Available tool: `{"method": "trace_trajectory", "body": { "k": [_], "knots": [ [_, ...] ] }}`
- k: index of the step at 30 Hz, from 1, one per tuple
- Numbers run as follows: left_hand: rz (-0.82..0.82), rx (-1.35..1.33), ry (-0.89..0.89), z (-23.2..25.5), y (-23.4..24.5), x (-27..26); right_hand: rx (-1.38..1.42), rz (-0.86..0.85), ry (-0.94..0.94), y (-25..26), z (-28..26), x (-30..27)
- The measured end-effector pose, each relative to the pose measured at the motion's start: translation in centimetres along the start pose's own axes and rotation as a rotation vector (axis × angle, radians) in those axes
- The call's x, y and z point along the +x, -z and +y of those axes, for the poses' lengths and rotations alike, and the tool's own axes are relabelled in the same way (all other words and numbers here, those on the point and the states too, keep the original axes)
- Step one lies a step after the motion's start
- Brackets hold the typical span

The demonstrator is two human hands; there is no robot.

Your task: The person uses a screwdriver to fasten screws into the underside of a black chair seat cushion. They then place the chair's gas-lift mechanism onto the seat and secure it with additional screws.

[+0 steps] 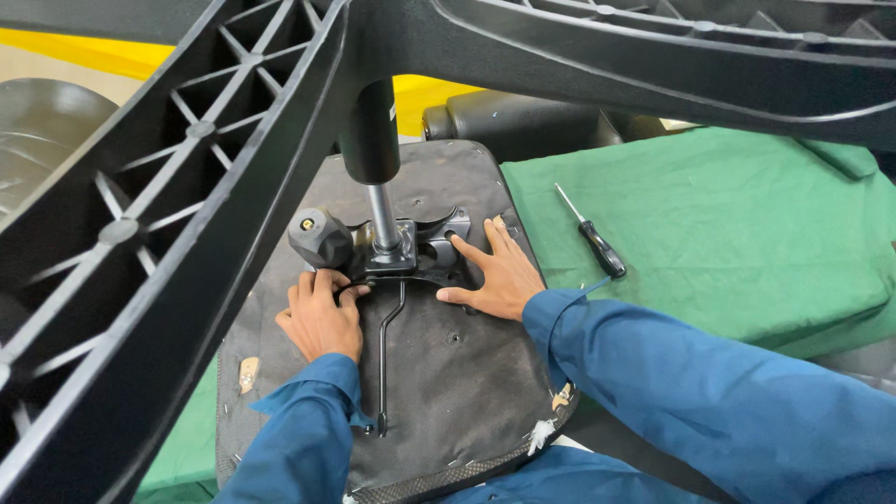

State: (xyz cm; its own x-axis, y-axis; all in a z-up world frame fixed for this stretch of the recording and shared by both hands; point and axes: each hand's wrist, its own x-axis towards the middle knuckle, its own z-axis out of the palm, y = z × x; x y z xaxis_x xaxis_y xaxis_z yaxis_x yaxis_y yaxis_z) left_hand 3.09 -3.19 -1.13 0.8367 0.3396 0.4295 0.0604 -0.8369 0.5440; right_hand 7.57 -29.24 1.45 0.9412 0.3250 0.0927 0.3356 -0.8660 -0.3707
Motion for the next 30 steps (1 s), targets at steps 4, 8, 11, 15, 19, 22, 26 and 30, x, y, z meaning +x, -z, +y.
{"method": "trace_trajectory", "body": {
  "k": [4,8,11,15,19,22,26,30],
  "knots": [
    [0.010,-0.009,0.015,-0.1,0.0,-0.3,0.000,-0.010,-0.086,0.7,-0.3,0.3],
    [0.018,-0.001,0.013,-0.3,0.1,-0.5,0.107,0.066,-0.098,1.1,0.0,1.5],
    [0.010,0.014,0.021,-0.2,0.2,-0.5,0.091,0.033,-0.050,0.8,0.4,1.9],
    [0.006,0.028,0.032,0.1,0.7,-0.3,0.025,-0.044,-0.021,0.7,0.8,2.7],
    [0.062,-0.033,0.046,0.7,1.4,-0.4,-0.005,-0.143,-0.031,0.6,2.0,4.2],
    [-0.010,-0.127,0.174,0.5,2.0,-0.6,0.006,-0.147,0.015,-0.2,3.2,5.5],
    [-0.169,-0.181,0.419,0.6,1.5,-0.7,0.008,-0.111,0.017,-2.0,4.2,7.2],
    [-0.317,-0.245,0.486,0.6,1.1,-0.4,0.027,-0.056,0.032,-2.9,4.5,8.2]
  ]
}}
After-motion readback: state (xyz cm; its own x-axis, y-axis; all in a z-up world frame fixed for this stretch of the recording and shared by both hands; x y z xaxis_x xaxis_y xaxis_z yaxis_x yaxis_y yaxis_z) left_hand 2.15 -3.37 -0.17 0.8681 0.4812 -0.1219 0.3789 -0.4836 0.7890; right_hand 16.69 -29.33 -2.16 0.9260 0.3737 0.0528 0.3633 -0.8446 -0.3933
